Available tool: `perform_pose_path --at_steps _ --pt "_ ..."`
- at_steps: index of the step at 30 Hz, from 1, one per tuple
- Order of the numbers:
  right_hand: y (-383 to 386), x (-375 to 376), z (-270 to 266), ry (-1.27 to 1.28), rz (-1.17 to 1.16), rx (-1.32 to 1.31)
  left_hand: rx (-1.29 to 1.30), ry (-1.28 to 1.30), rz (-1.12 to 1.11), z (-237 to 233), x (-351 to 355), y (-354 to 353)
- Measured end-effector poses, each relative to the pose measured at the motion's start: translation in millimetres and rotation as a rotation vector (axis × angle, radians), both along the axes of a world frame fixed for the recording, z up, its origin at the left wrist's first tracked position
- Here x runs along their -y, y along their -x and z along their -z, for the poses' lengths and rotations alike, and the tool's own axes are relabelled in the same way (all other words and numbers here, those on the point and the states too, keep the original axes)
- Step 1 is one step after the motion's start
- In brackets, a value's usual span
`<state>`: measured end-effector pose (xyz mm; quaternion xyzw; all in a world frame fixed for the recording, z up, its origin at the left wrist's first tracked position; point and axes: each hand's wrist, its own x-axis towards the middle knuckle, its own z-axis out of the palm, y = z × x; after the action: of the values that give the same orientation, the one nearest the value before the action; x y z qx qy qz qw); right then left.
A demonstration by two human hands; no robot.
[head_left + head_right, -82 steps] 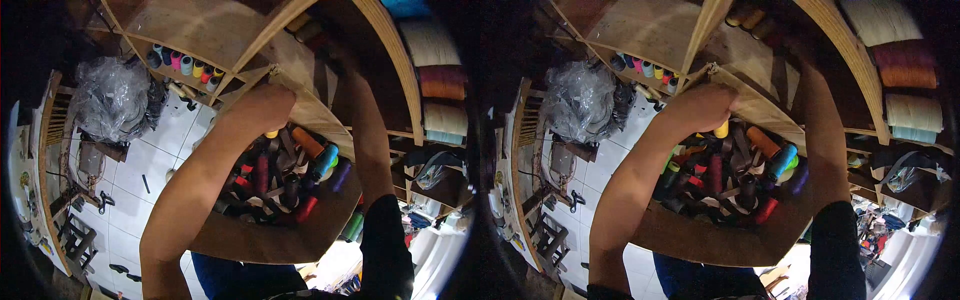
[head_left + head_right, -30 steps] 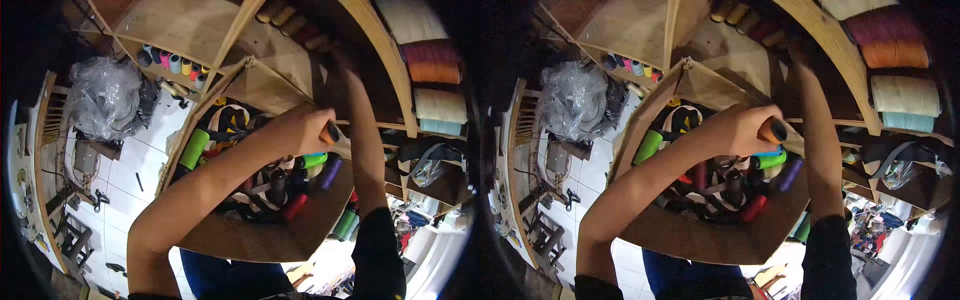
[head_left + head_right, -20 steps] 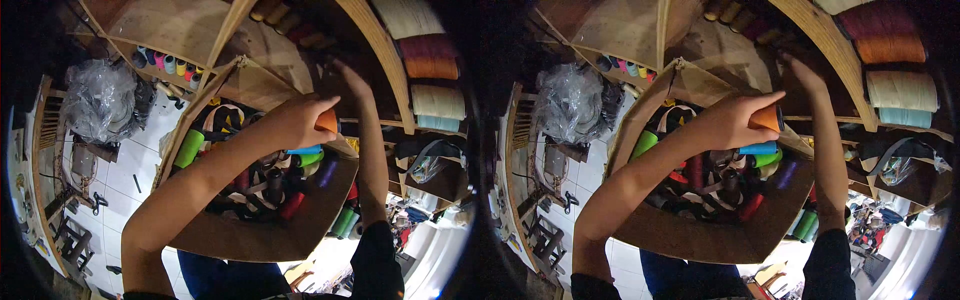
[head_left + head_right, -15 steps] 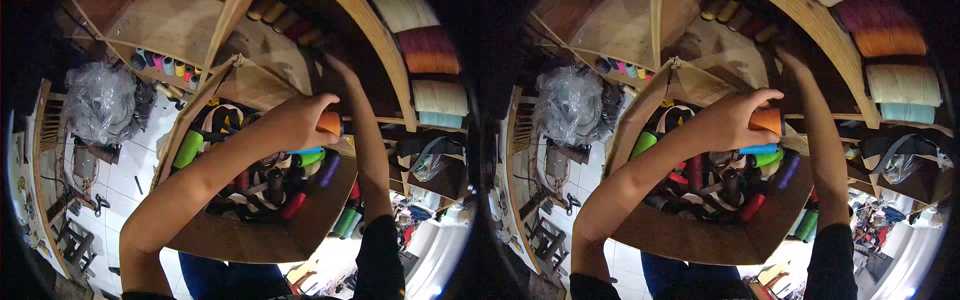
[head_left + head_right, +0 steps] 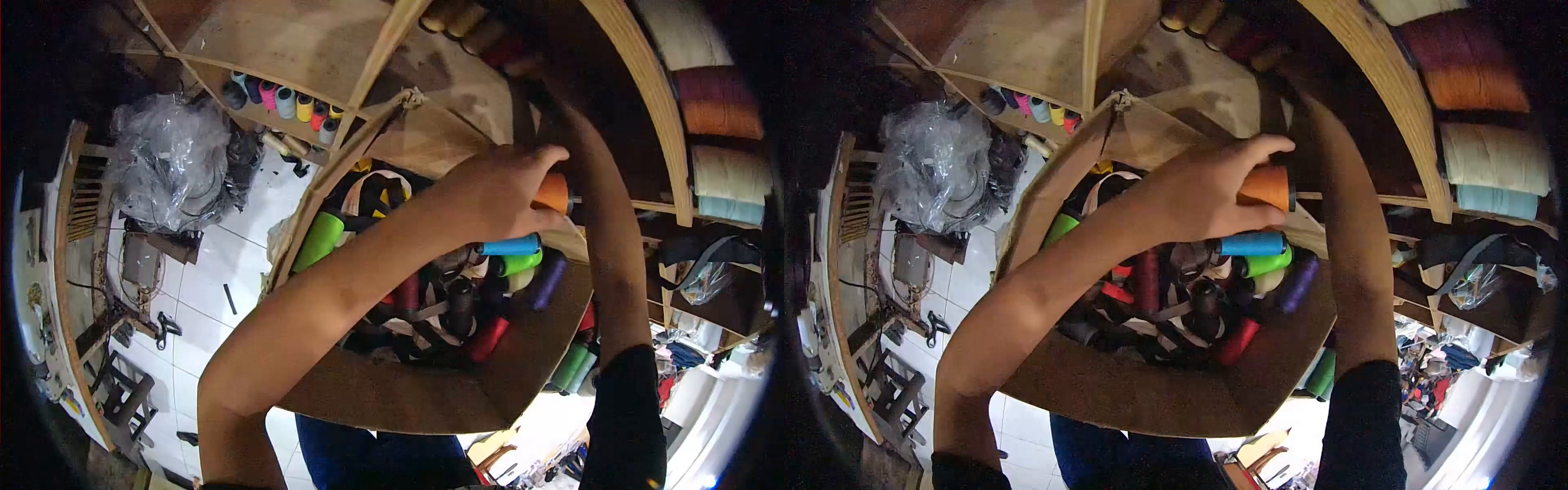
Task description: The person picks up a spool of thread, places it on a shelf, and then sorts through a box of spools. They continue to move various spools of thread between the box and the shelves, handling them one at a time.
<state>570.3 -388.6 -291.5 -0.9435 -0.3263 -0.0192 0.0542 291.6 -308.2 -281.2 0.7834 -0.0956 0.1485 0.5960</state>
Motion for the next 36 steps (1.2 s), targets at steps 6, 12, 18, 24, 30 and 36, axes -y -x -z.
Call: perform_pose_path --at_steps 6,12,18,24,30,36 --pt "76 23 -40 -0.202 -0.114 -0.264 -0.017 -0.026 0.040 -2 2 1" --pt "101 31 -54 -0.140 -0.121 -0.239 -0.012 -0.032 0.004 1 1 0" --pt "91 16 -41 0.099 -0.007 0.039 -0.047 -0.065 0.045 1 1 -2" --pt "97 0 -51 0.326 0.116 0.120 -0.010 0.096 0.047 -4 2 1" --pt "151 49 -90 -0.563 0.204 -0.561 -0.023 0.606 0.107 5 12 -9" --pt "185 108 -102 -0.584 -0.115 -0.795 -0.038 1.148 0.132 2 21 -6"
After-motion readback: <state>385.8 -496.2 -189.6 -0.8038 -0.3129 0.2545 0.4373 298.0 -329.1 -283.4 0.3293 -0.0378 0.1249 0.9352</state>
